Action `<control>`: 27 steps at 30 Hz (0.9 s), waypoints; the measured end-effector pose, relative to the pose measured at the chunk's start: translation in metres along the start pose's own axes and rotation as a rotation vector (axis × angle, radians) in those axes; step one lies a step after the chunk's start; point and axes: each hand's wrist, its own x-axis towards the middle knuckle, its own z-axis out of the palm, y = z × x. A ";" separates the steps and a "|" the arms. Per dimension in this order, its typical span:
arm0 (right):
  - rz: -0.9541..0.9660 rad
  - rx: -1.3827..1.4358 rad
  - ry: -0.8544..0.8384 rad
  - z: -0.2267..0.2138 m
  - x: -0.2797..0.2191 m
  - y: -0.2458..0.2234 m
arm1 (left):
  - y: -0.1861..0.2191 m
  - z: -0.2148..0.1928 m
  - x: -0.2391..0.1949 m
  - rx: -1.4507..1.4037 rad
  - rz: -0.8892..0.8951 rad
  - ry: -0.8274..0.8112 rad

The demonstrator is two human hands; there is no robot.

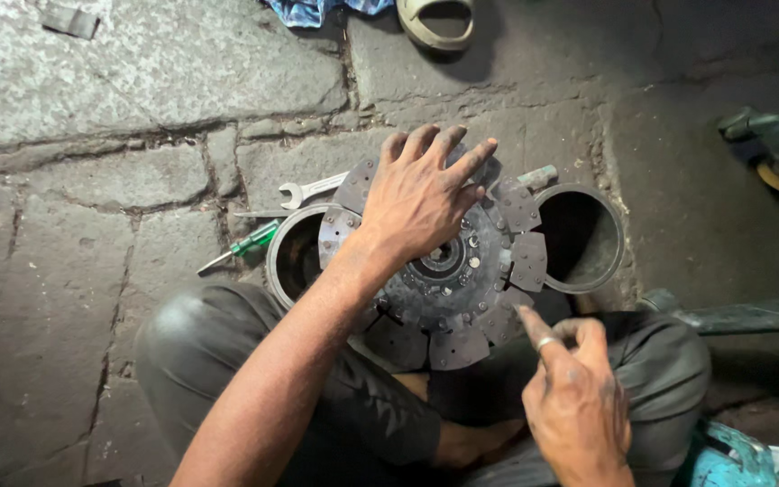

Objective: The person sits on the floor and uses a small green-handled tool to scrape or clean the surface of a circular clutch assembly. They rotate the assembly and continue scraping different sections while holding it steady with the other hand.

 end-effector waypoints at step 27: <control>-0.081 0.005 0.058 0.004 -0.007 0.015 | -0.001 0.004 -0.005 -0.037 -0.021 0.005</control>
